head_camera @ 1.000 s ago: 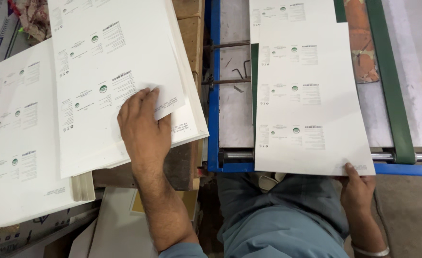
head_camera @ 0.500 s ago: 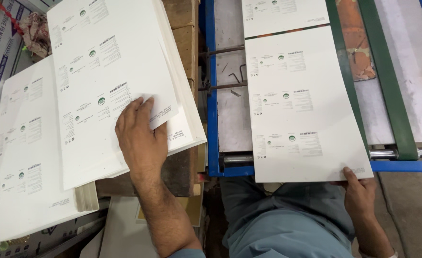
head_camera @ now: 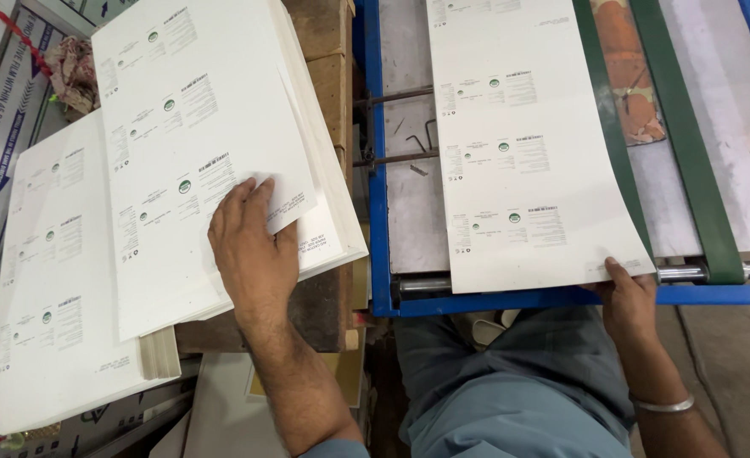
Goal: The person repeatedly picks individual printed sheets from a stack and places them onto a conveyor belt of a processing machine. The sheets move through rollers as the person continues feeding them one by one.
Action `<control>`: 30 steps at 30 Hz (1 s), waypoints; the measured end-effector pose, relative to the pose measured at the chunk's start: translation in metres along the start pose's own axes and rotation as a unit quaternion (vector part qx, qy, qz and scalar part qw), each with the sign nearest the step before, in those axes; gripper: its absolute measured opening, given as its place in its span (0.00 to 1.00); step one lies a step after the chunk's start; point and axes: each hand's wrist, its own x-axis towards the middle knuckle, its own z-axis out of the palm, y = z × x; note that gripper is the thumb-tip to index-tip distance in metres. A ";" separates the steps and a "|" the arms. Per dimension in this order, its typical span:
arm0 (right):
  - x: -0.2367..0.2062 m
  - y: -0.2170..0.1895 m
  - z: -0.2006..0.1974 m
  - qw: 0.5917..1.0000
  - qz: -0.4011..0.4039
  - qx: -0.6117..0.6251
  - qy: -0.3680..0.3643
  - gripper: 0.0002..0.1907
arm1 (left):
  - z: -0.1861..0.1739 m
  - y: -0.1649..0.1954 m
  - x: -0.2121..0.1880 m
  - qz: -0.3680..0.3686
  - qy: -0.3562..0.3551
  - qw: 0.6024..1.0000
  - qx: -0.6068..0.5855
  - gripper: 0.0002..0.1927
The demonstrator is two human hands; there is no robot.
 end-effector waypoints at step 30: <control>-0.018 0.014 0.002 0.996 0.060 0.003 -0.072 0.13 | 0.005 -0.005 -0.006 0.059 0.066 0.996 0.023 0.20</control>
